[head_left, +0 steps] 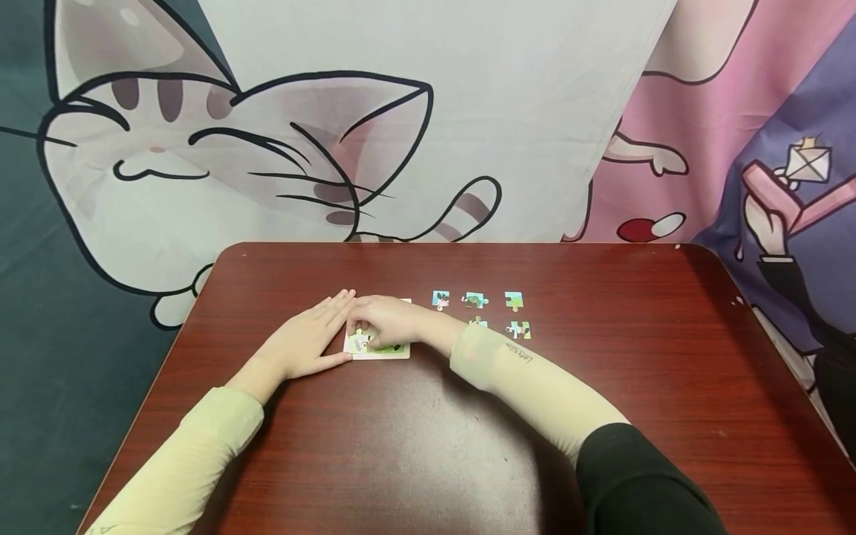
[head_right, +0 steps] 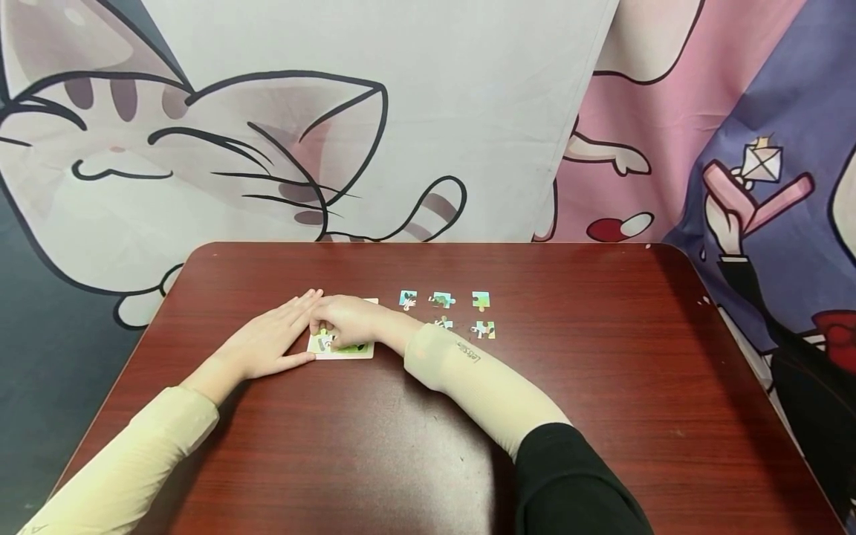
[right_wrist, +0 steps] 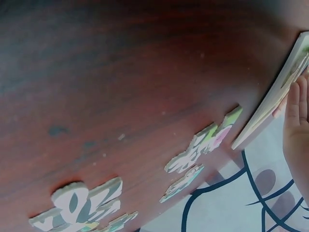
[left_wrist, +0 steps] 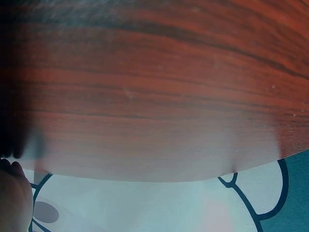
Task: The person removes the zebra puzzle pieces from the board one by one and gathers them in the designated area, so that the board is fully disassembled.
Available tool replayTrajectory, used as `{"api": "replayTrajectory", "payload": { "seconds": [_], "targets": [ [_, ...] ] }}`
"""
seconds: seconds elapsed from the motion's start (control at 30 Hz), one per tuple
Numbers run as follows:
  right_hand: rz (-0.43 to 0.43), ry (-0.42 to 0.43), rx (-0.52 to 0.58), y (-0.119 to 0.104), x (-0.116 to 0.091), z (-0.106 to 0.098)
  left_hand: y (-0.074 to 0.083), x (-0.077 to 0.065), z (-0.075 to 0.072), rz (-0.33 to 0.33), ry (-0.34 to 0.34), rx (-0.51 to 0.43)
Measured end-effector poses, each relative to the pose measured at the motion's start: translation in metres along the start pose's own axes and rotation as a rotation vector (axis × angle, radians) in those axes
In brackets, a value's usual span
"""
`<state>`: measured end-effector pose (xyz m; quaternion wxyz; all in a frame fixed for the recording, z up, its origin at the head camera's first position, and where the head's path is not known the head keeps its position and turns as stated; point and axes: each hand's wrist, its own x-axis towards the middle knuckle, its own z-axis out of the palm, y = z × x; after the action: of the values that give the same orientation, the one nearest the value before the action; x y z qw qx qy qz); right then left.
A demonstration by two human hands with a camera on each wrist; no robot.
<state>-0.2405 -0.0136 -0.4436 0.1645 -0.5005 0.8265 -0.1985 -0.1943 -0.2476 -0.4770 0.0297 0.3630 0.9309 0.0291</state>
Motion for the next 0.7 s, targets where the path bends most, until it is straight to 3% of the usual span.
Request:
{"api": "replayTrajectory", "payload": {
  "seconds": [0.37, 0.53, 0.7],
  "targets": [
    [-0.022, 0.068, -0.053, -0.0033, -0.0037, 0.0023, -0.0001, 0.0005, 0.0002, -0.004, -0.006, -0.001],
    [-0.005, 0.108, 0.038, -0.0051, -0.0028, 0.0009, -0.0001, 0.0002, 0.0002, -0.006, -0.010, 0.006],
    [0.070, 0.129, 0.196, -0.0048, -0.0002, -0.0008, 0.0001, 0.0002, 0.0008, -0.007, -0.009, 0.000]
  ]
}}
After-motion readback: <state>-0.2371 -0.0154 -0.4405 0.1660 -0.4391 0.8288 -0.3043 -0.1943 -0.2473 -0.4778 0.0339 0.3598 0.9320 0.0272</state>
